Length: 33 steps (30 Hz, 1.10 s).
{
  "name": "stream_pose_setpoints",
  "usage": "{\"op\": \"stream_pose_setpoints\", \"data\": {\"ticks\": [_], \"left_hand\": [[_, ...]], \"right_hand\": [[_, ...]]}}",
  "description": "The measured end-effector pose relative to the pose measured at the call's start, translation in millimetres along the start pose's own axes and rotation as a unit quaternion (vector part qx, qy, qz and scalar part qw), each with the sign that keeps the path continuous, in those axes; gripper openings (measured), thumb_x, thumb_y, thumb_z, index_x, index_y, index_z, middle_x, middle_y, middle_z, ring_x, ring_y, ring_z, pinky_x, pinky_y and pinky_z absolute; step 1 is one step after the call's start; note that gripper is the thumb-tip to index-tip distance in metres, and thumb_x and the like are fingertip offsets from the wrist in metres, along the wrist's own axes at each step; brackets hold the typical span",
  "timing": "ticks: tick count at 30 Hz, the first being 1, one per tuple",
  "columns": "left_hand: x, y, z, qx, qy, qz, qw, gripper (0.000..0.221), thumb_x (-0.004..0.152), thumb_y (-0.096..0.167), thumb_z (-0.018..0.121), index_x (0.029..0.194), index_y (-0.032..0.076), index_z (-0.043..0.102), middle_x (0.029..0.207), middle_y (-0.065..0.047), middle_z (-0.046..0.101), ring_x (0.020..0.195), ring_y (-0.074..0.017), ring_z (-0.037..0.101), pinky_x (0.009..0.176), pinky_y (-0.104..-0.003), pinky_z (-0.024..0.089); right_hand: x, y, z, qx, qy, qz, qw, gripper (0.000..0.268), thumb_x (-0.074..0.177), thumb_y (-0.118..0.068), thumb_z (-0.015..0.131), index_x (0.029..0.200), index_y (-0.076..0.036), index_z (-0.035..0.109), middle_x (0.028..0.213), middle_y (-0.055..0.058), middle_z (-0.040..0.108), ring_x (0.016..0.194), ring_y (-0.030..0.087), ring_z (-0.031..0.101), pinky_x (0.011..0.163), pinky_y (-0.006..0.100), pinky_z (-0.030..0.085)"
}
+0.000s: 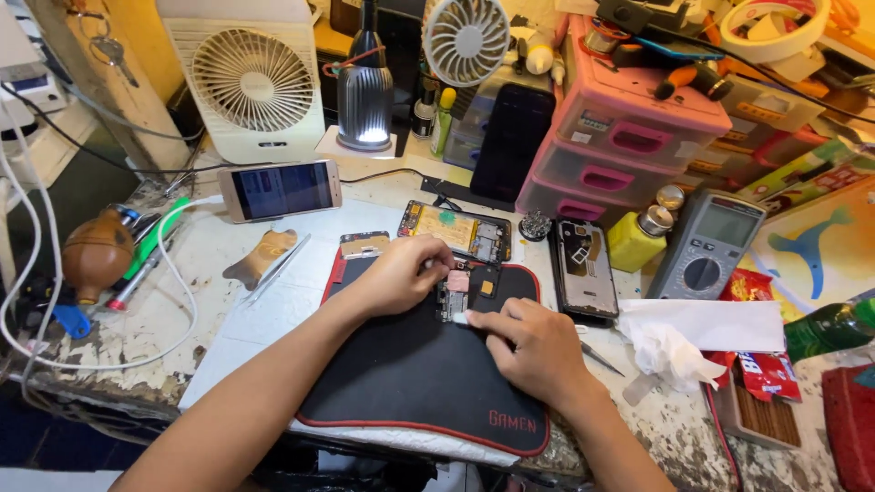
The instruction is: The person is securing internal components and connecting ribbon cables inside a mobile phone during a repair process.
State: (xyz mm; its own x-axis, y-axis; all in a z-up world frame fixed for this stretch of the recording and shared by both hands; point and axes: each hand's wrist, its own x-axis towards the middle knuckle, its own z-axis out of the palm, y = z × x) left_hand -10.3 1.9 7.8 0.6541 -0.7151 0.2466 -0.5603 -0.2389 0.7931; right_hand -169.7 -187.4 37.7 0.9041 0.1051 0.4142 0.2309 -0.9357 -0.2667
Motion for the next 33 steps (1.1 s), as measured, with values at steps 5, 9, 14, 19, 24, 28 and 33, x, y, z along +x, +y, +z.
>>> {"op": "stream_pose_setpoints", "data": {"ticks": [5,9,14,19,24,28,33], "left_hand": [[0.9,13.4,-2.6,0.013,0.004,-0.038,0.999,0.01,0.09,0.012,0.07,0.098,0.006,0.073,0.089,-0.018,0.073,0.091,-0.0394,0.071,0.081,-0.048,0.056],[2.7,8.9,2.0,0.019,0.021,-0.044,0.999,0.008,0.09,0.012,0.071,0.095,0.009,0.076,0.085,-0.012,0.075,0.087,-0.0336,0.073,0.08,-0.042,0.057],[-1.0,13.6,-0.2,0.033,0.02,-0.074,0.997,0.009,0.088,0.012,0.071,0.094,0.01,0.077,0.086,-0.012,0.076,0.086,-0.0308,0.074,0.079,-0.04,0.059],[-1.4,8.8,3.0,0.025,0.019,-0.058,0.998,0.007,0.088,0.013,0.072,0.093,0.011,0.076,0.086,-0.011,0.075,0.085,-0.0304,0.072,0.076,-0.04,0.059],[0.0,12.6,0.1,0.003,0.033,-0.047,0.998,0.007,0.088,0.011,0.071,0.092,0.01,0.077,0.084,-0.009,0.075,0.082,-0.0261,0.072,0.073,-0.037,0.059],[0.4,16.9,-0.9,0.031,-0.005,-0.074,0.997,0.012,0.093,0.015,0.062,0.093,0.016,0.074,0.095,0.001,0.077,0.085,-0.015,0.067,0.074,-0.03,0.052],[-2.4,20.0,-1.6,0.024,-0.01,-0.064,0.998,0.012,0.092,0.016,0.061,0.092,0.016,0.073,0.098,0.0,0.077,0.092,-0.0171,0.069,0.081,-0.031,0.053]], "right_hand": [[-0.6,8.8,-8.8,0.049,0.025,-0.03,0.998,0.027,0.086,-0.01,0.062,0.096,-0.025,0.083,0.062,-0.003,0.053,0.057,0.017,0.058,0.053,0.023,0.049],[-7.7,39.7,-9.5,0.003,0.141,0.052,0.989,0.03,0.091,-0.012,0.062,0.106,-0.028,0.082,0.066,-0.005,0.057,0.06,0.013,0.06,0.054,0.021,0.051],[5.3,58.1,-59.7,-0.183,-0.003,0.226,0.957,0.038,0.097,-0.018,0.053,0.121,-0.037,0.074,0.081,0.003,0.066,0.075,0.025,0.07,0.065,0.039,0.06],[29.9,126.8,-99.0,-0.289,0.016,0.279,0.916,0.038,0.096,-0.015,0.056,0.115,-0.039,0.078,0.081,0.004,0.065,0.073,0.026,0.072,0.063,0.041,0.059],[48.1,149.0,-108.1,-0.313,-0.008,0.298,0.902,0.04,0.096,-0.012,0.056,0.115,-0.038,0.08,0.082,0.006,0.068,0.075,0.027,0.073,0.068,0.043,0.059],[67.5,104.3,-125.2,-0.285,-0.155,0.421,0.847,0.064,0.096,-0.005,0.045,0.143,-0.046,0.058,0.138,0.002,0.065,0.121,0.025,0.067,0.075,0.038,0.06],[65.3,101.2,-123.9,-0.278,-0.174,0.43,0.841,0.06,0.1,-0.006,0.047,0.144,-0.046,0.056,0.146,0.003,0.061,0.127,0.026,0.064,0.078,0.039,0.062]]}}
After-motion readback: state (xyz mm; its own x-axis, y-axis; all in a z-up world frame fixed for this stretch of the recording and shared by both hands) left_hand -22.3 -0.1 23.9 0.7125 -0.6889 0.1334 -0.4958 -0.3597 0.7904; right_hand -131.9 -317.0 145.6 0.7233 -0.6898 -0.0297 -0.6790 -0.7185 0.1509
